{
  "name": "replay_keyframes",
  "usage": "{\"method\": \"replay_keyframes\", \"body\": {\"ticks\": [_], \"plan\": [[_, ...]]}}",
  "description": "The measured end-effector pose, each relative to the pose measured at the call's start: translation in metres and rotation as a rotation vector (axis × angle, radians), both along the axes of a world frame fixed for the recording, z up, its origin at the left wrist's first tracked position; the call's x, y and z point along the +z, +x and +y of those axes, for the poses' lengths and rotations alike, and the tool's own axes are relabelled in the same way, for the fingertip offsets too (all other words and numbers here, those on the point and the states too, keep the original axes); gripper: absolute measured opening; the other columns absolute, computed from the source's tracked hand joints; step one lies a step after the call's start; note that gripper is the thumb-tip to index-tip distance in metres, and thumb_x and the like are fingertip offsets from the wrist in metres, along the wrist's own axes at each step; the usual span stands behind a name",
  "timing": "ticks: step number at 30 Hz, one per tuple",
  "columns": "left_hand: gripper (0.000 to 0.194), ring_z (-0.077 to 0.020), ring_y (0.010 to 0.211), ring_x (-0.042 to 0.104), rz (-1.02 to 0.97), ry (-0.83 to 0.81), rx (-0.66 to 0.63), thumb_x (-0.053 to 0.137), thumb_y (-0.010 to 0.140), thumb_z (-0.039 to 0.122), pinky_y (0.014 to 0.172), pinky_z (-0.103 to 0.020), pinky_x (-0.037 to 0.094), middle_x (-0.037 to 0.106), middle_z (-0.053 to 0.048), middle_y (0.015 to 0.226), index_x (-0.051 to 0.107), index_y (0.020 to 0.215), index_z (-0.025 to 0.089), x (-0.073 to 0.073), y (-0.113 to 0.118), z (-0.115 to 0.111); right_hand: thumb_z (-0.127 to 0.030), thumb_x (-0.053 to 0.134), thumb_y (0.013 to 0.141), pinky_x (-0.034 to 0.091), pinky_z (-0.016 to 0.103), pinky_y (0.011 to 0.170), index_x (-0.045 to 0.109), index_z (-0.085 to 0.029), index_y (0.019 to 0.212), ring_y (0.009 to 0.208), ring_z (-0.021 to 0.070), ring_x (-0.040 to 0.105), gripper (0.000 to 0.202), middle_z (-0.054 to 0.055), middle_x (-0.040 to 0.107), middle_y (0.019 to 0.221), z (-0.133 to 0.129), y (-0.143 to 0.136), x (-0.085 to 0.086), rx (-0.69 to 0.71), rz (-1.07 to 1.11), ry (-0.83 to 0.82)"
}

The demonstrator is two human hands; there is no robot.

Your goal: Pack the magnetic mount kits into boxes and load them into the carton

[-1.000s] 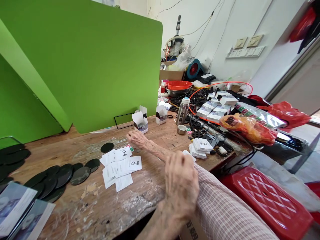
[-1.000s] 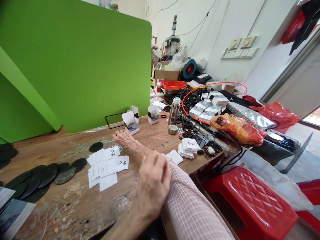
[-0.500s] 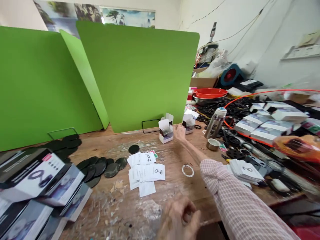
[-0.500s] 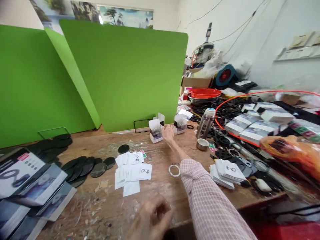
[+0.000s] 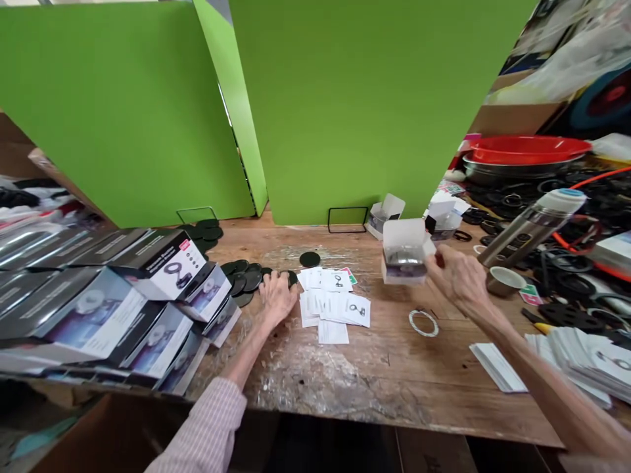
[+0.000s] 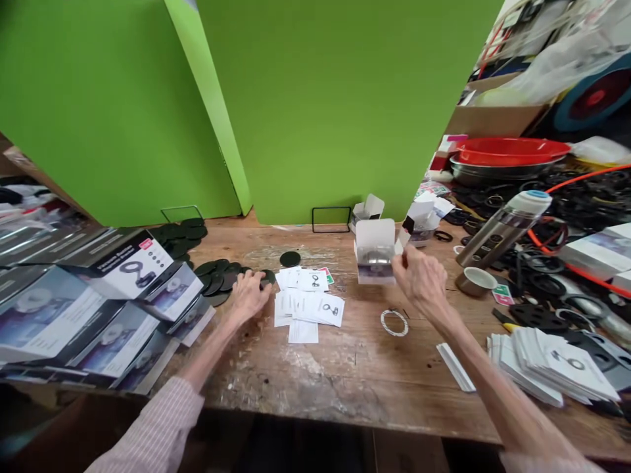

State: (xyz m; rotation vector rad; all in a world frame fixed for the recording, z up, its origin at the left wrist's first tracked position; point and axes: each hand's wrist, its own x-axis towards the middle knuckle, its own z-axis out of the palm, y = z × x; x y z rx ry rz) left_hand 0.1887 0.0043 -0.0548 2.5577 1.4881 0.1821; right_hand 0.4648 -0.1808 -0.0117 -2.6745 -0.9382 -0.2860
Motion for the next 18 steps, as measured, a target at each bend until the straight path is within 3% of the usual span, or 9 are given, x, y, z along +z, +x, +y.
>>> {"method": "replay_keyframes", "body": {"ticks": [5, 8, 10, 12, 15, 18], "plan": [[0.041, -0.0354, 0.122, 0.040, 0.031, -0.029, 0.021, 0.043, 0.089, 0.037, 0.097, -0.048, 0.033, 0.051, -0.017, 0.131, 0.053, 0.124, 0.017, -0.017, 0.021, 0.032, -0.043, 0.035, 0.083, 0.032, 0.035, 0.050, 0.040, -0.028, 0.066, 0.047, 0.0243, 0.054, 0.023, 0.004, 0.055, 0.053, -0.058, -0.091, -0.035, 0.196, 0.037, 0.148], [0.044, -0.0369, 0.122, 0.038, 0.051, -0.054, 0.010, 0.048, 0.087, 0.040, 0.096, -0.050, 0.032, 0.049, -0.016, 0.133, 0.052, 0.126, 0.020, -0.024, 0.023, 0.043, -0.047, 0.034, 0.083, 0.035, 0.036, 0.048, 0.040, -0.030, 0.065, 0.045, 0.0242, 0.054, 0.026, 0.004, 0.056, 0.052, -0.077, -0.128, -0.051, 0.253, 0.146, 0.239], [0.046, -0.0386, 0.122, 0.038, 0.065, -0.070, 0.002, 0.051, 0.084, 0.043, 0.095, -0.050, 0.033, 0.047, -0.017, 0.134, 0.054, 0.124, 0.020, -0.025, 0.022, 0.050, -0.050, 0.036, 0.085, 0.040, 0.036, 0.051, 0.045, -0.031, 0.064, 0.050, 0.0238, 0.058, 0.030, 0.004, 0.060, 0.057, -0.080, -0.128, -0.052, 0.319, 0.291, 0.257], [0.047, -0.0395, 0.121, 0.038, 0.075, -0.089, -0.016, 0.053, 0.082, 0.046, 0.095, -0.050, 0.033, 0.046, -0.018, 0.134, 0.058, 0.120, 0.020, -0.024, 0.020, 0.056, -0.052, 0.035, 0.088, 0.047, 0.036, 0.059, 0.053, -0.031, 0.066, 0.059, 0.0231, 0.062, 0.035, 0.003, 0.063, 0.063, -0.070, -0.110, -0.050, 0.389, 0.448, 0.268], [0.049, -0.0396, 0.123, 0.037, 0.080, -0.118, -0.054, 0.054, 0.080, 0.050, 0.096, -0.050, 0.033, 0.044, -0.016, 0.135, 0.058, 0.120, 0.022, -0.021, 0.018, 0.063, -0.050, 0.042, 0.085, 0.050, 0.037, 0.072, 0.062, -0.029, 0.085, 0.076, 0.0239, 0.063, 0.028, 0.004, 0.068, 0.083, -0.032, -0.073, -0.049, 0.506, 0.537, 0.281], [0.053, -0.0395, 0.125, 0.036, 0.075, -0.148, -0.097, 0.055, 0.079, 0.053, 0.098, -0.050, 0.032, 0.043, -0.015, 0.136, 0.055, 0.123, 0.024, -0.017, 0.015, 0.067, -0.039, 0.053, 0.072, 0.048, 0.040, 0.081, 0.065, -0.025, 0.099, 0.091, 0.0261, 0.059, 0.033, 0.009, 0.065, 0.099, 0.008, -0.055, -0.053, 0.771, 0.538, 0.171]]}}
